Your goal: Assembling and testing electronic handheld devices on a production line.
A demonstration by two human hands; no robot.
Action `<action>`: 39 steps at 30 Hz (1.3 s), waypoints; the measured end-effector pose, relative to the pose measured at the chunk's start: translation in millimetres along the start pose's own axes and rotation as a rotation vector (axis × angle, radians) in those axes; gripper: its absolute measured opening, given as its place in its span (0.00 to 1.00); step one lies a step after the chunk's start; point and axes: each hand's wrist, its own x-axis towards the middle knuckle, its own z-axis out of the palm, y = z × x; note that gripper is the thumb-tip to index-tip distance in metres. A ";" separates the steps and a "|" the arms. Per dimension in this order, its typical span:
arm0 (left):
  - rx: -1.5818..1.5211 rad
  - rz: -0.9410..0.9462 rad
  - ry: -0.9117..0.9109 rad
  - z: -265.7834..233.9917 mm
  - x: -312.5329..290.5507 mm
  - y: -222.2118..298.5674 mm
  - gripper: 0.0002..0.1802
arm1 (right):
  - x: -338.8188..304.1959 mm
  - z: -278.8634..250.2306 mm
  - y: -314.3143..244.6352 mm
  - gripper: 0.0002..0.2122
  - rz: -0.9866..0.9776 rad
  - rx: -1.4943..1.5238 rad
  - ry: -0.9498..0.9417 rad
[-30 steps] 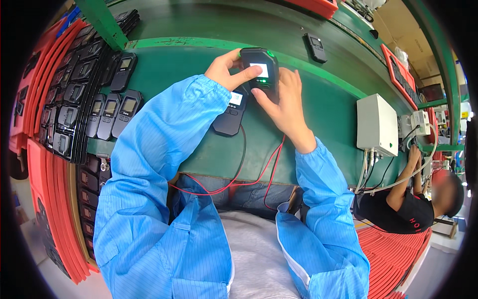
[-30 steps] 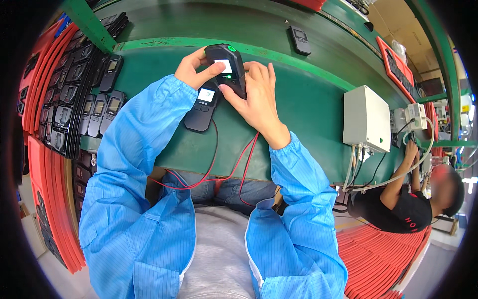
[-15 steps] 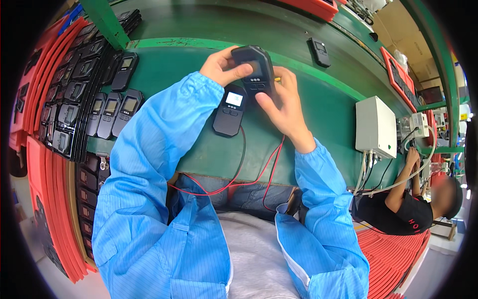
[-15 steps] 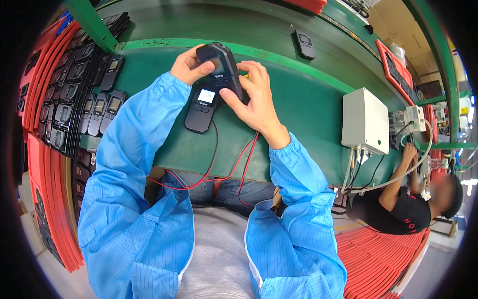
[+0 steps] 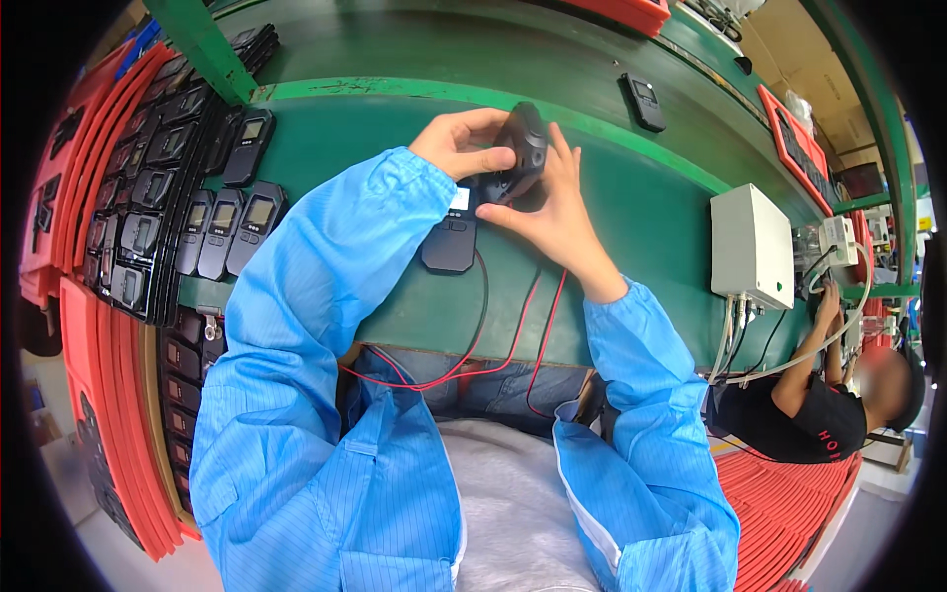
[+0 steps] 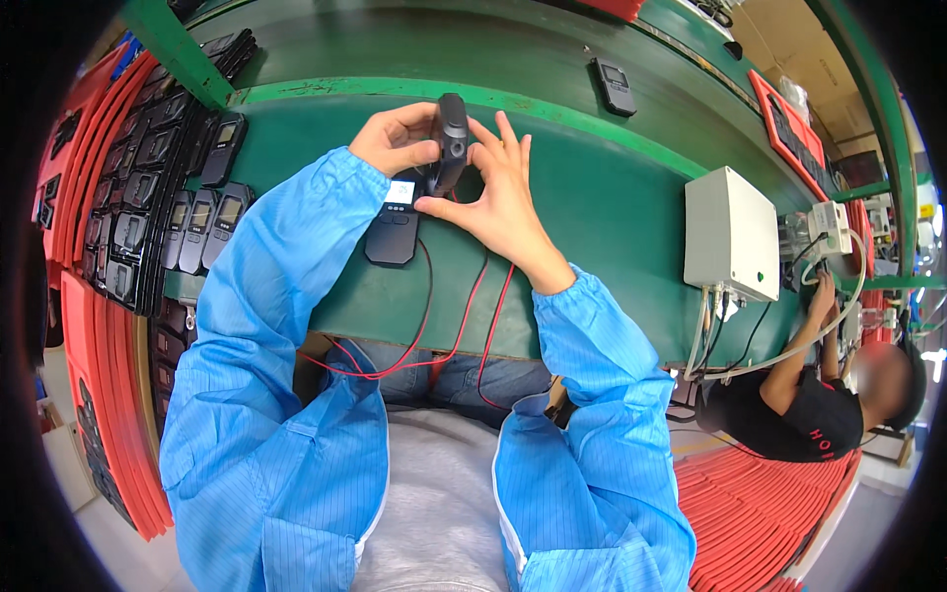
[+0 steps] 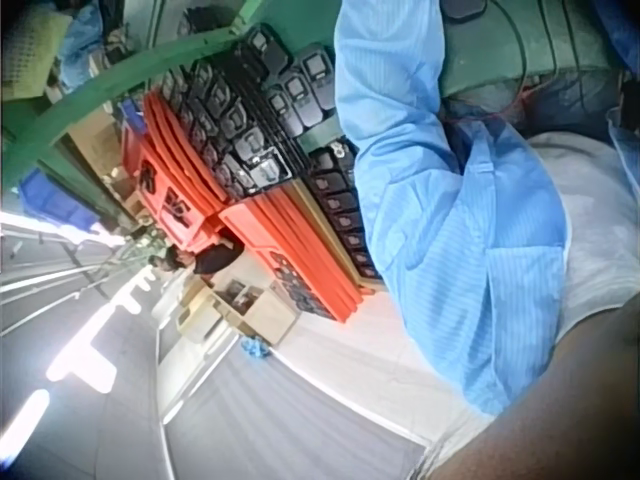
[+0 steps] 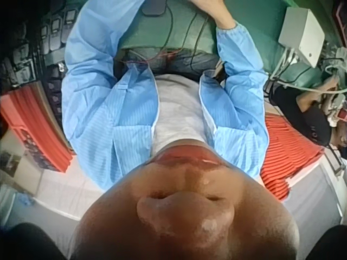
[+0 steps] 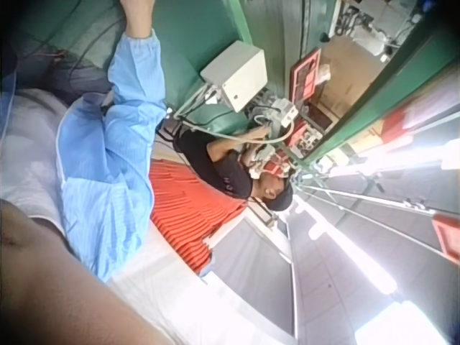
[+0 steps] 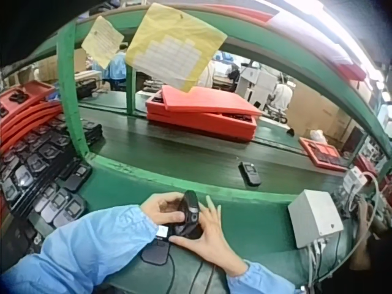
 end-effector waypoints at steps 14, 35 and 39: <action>-0.028 -0.013 -0.049 7.6 -7.4 8.0 0.34 | 0.7 0.7 -16.7 0.43 -0.137 -0.029 0.123; 0.403 0.160 -0.048 30.1 -10.2 9.4 0.51 | 1.5 -2.5 -5.0 0.29 -0.102 -0.097 0.206; 0.151 0.079 -0.050 26.8 -13.3 10.8 0.47 | 1.5 -7.4 -18.5 0.32 -0.191 -0.179 0.253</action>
